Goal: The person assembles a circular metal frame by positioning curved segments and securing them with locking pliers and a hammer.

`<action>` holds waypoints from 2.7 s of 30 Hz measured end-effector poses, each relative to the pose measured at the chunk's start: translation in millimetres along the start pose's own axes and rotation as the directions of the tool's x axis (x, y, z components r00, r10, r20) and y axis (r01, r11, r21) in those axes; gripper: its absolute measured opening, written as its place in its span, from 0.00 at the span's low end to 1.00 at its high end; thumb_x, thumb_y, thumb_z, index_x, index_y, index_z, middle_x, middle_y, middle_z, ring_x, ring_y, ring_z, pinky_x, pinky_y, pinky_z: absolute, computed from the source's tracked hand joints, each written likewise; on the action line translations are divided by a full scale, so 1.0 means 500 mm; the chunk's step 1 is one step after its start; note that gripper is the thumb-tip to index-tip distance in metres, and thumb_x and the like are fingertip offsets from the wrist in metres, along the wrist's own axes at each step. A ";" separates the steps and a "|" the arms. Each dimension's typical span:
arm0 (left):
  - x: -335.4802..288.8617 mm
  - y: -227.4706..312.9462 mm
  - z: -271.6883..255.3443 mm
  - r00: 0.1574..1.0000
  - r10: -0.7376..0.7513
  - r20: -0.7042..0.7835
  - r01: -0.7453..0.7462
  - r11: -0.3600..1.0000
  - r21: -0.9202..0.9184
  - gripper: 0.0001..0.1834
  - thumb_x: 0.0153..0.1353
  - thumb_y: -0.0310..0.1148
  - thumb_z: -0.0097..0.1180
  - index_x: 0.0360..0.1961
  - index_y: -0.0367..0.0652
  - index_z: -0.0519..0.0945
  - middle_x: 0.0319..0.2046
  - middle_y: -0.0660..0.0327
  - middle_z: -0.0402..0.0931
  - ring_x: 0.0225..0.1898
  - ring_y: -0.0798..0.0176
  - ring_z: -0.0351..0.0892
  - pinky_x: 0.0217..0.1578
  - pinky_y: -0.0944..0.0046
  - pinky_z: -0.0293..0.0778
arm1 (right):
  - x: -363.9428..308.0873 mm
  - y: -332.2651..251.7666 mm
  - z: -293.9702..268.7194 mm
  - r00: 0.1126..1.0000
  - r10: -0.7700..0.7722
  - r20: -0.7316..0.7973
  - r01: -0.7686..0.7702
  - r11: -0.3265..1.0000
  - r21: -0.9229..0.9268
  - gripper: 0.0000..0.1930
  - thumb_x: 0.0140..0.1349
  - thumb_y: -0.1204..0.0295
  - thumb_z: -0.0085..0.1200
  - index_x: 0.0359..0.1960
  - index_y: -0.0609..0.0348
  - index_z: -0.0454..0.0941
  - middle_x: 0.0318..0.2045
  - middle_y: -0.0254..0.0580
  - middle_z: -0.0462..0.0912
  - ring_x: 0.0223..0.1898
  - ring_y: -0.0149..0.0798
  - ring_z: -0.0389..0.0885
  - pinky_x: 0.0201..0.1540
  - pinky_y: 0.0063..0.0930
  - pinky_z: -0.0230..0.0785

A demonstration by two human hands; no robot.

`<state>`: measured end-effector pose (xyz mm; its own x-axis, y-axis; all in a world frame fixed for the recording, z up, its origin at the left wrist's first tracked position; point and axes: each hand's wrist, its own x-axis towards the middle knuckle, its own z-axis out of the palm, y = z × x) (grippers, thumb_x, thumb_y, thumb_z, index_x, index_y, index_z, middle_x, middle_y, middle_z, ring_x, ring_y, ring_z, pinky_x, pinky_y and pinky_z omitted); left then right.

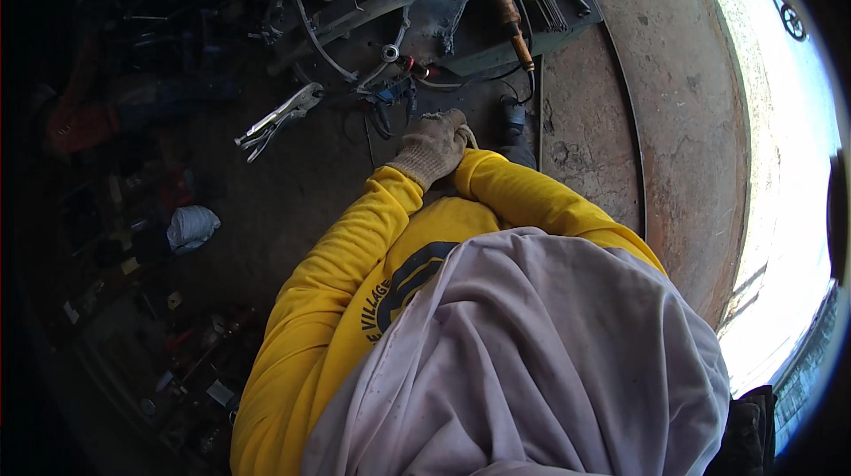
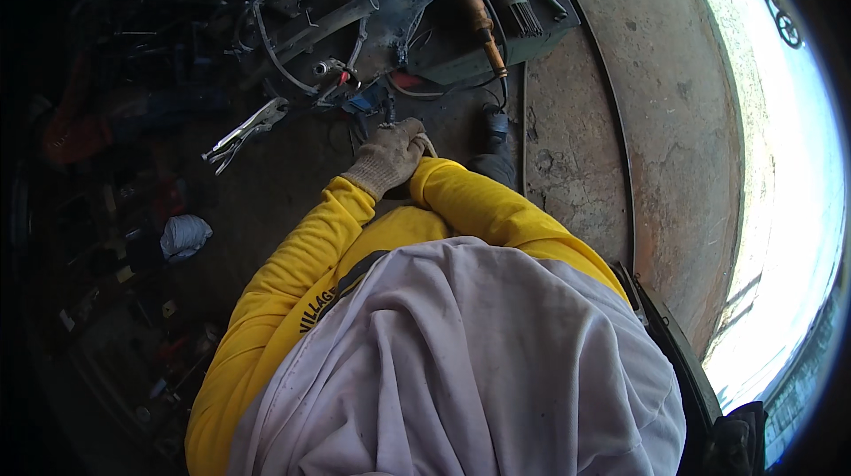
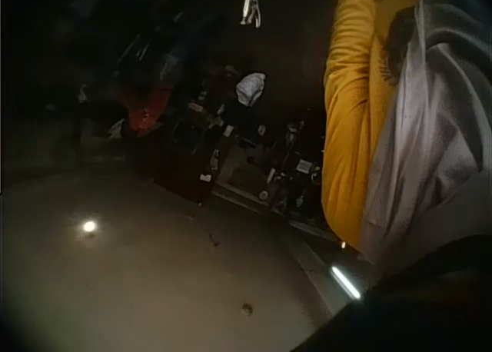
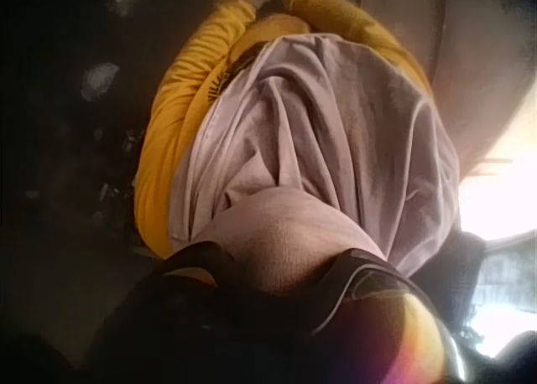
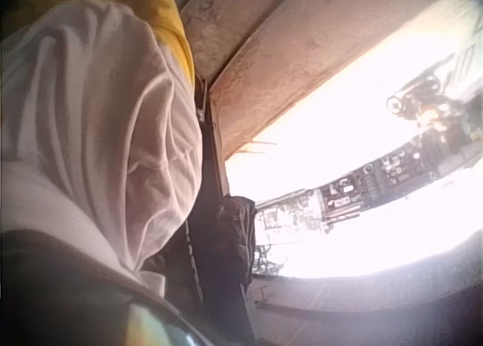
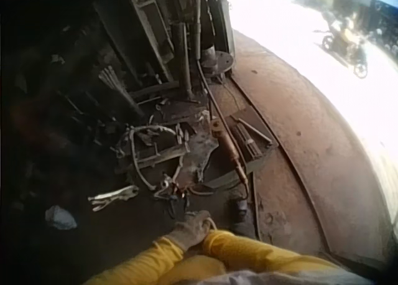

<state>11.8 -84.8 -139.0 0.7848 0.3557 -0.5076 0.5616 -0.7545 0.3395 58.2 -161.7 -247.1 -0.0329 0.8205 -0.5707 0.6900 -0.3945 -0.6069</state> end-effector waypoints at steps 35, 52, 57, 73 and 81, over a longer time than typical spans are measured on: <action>-0.399 -0.116 0.223 0.761 -0.553 0.340 0.641 0.724 -0.256 0.18 0.65 0.44 0.53 0.40 0.38 0.81 0.34 0.43 0.81 0.37 0.40 0.82 0.41 0.47 0.77 | 0.559 0.638 -0.209 0.815 0.031 -0.579 0.240 0.891 0.385 0.17 0.64 0.64 0.53 0.53 0.54 0.79 0.43 0.52 0.85 0.44 0.49 0.84 0.45 0.40 0.77; -0.311 -0.149 0.181 0.988 -0.152 -0.003 0.152 0.988 0.015 0.13 0.57 0.32 0.54 0.43 0.42 0.78 0.34 0.45 0.79 0.34 0.43 0.82 0.33 0.47 0.78 | 0.268 0.489 -0.383 0.699 -0.112 -0.707 0.252 0.963 0.097 0.13 0.62 0.69 0.52 0.46 0.55 0.81 0.45 0.47 0.82 0.47 0.51 0.80 0.52 0.38 0.73; -0.296 -0.169 0.199 0.992 -0.125 0.014 0.124 0.989 0.075 0.08 0.57 0.32 0.54 0.37 0.45 0.77 0.35 0.45 0.79 0.36 0.42 0.81 0.34 0.45 0.77 | 0.192 0.471 -0.402 0.759 0.064 -0.648 0.235 0.902 0.363 0.15 0.62 0.72 0.49 0.49 0.57 0.81 0.47 0.47 0.81 0.51 0.49 0.80 0.54 0.35 0.72; -0.309 -0.191 0.238 0.968 -0.251 -0.024 0.230 0.916 -0.329 0.12 0.59 0.37 0.54 0.40 0.42 0.79 0.43 0.53 0.79 0.45 0.48 0.80 0.46 0.51 0.78 | 0.035 0.520 -0.374 0.669 -0.093 -0.738 0.295 0.944 0.149 0.15 0.67 0.72 0.52 0.54 0.62 0.75 0.47 0.42 0.83 0.46 0.38 0.83 0.52 0.30 0.74; -0.302 -0.145 0.180 0.930 -0.365 -0.034 0.320 0.854 -0.411 0.15 0.63 0.38 0.53 0.41 0.38 0.79 0.43 0.50 0.79 0.46 0.44 0.80 0.49 0.51 0.77 | -0.083 0.444 -0.459 0.395 -0.097 -0.914 -0.082 0.987 -0.141 0.10 0.61 0.62 0.57 0.38 0.55 0.80 0.28 0.44 0.84 0.30 0.48 0.86 0.32 0.38 0.79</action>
<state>-171.0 -133.5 -158.5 0.5339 0.6253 -0.5691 0.8384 -0.3040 0.4525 378.6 -188.4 -231.3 0.5805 0.7402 0.3393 0.7851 -0.3983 -0.4743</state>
